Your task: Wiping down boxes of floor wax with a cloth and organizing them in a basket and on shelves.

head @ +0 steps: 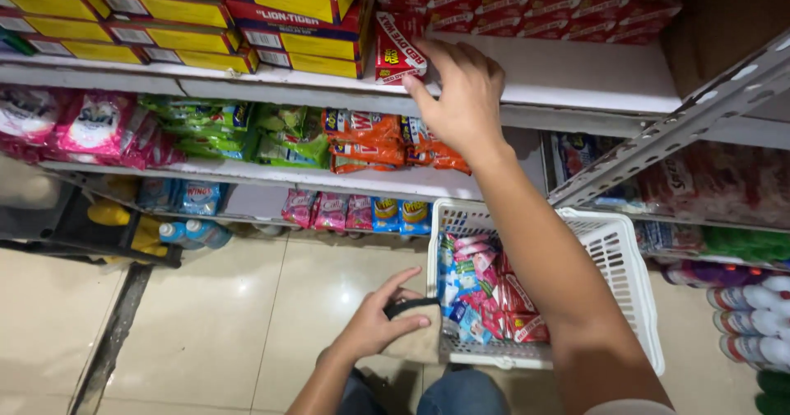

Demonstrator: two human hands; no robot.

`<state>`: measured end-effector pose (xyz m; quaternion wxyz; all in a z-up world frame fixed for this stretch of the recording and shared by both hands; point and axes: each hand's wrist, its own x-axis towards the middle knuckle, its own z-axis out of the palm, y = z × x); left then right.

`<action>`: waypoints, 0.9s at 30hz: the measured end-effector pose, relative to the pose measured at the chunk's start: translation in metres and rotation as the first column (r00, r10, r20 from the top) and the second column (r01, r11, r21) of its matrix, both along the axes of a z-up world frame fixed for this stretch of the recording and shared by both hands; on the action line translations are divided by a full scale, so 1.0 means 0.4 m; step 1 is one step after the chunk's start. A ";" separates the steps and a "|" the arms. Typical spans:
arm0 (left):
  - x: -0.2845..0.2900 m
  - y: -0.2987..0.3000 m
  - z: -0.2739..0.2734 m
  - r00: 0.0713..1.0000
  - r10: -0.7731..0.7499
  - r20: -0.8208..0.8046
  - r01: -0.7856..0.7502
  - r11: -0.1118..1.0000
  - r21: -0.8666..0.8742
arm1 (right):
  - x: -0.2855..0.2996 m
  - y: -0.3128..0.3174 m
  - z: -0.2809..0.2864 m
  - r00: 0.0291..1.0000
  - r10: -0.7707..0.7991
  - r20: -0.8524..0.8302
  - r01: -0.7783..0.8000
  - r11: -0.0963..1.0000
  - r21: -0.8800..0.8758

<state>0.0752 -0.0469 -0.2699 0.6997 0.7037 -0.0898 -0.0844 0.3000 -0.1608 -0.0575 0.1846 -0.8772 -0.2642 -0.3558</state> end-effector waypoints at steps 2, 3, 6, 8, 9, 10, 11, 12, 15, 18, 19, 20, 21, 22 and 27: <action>0.000 -0.003 -0.004 1.000 -0.003 -0.006 0.003 1.000 0.015 | 0.012 0.009 0.002 1.000 0.003 0.014 -0.004 1.000 0.024; -0.002 -0.006 -0.007 1.000 -0.004 -0.022 0.004 1.000 0.027 | 0.016 0.014 0.002 1.000 0.008 0.020 -0.009 0.999 0.045; -0.006 -0.006 -0.002 0.997 0.008 -0.078 -0.006 1.000 0.024 | 0.024 0.024 0.009 1.000 0.031 -0.002 -0.031 0.998 0.047; -0.006 -0.002 -0.023 0.998 0.007 -0.059 -0.007 1.000 0.006 | 0.027 0.026 0.009 1.000 0.019 -0.022 -0.018 0.999 0.048; -0.008 0.000 -0.033 0.999 0.005 -0.044 -0.005 1.000 -0.011 | 0.027 0.025 0.007 0.999 0.005 -0.048 -0.003 0.999 0.049; -0.004 0.001 -0.040 0.999 0.005 -0.046 -0.006 1.000 -0.012 | 0.029 0.027 0.005 0.999 0.005 -0.050 -0.003 0.999 0.048; -0.008 0.000 -0.046 0.999 0.002 -0.050 -0.004 0.999 -0.037 | 0.026 0.027 -0.001 1.000 0.006 -0.006 -0.006 0.998 0.057; -0.011 -0.002 -0.051 0.998 0.000 -0.055 -0.003 0.998 -0.063 | 0.023 0.027 -0.006 0.999 0.006 0.038 -0.009 0.998 0.066; -0.036 -0.007 -0.024 0.998 0.011 -0.055 -0.010 1.000 0.006 | -0.031 0.029 -0.024 0.964 -0.067 0.258 0.075 0.997 -0.020; -0.072 -0.020 -0.032 0.999 0.029 -0.035 -0.028 0.999 0.039 | -0.196 0.011 -0.043 0.967 0.078 0.242 -0.103 0.991 0.089; -0.094 -0.027 -0.028 0.996 0.021 -0.089 -0.018 0.999 0.038 | -0.219 -0.012 -0.094 0.979 0.071 0.189 -0.090 0.992 0.092; -0.118 -0.034 -0.026 0.998 0.041 -0.045 -0.038 0.997 0.069 | -0.250 -0.036 -0.147 0.970 0.127 0.208 -0.149 0.984 0.097; -0.130 -0.034 -0.026 0.999 0.053 0.012 -0.054 0.993 0.107 | -0.279 -0.057 -0.197 0.955 0.174 0.241 -0.205 0.973 0.110; -0.155 -0.030 -0.021 0.999 0.041 -0.029 -0.037 0.993 0.114 | -0.310 -0.080 -0.242 0.966 0.161 0.202 -0.188 0.974 0.122; -0.230 -0.050 0.031 0.987 0.006 -0.162 0.021 0.987 0.161 | -0.439 -0.281 -0.528 0.982 0.037 -0.186 -0.020 0.995 0.094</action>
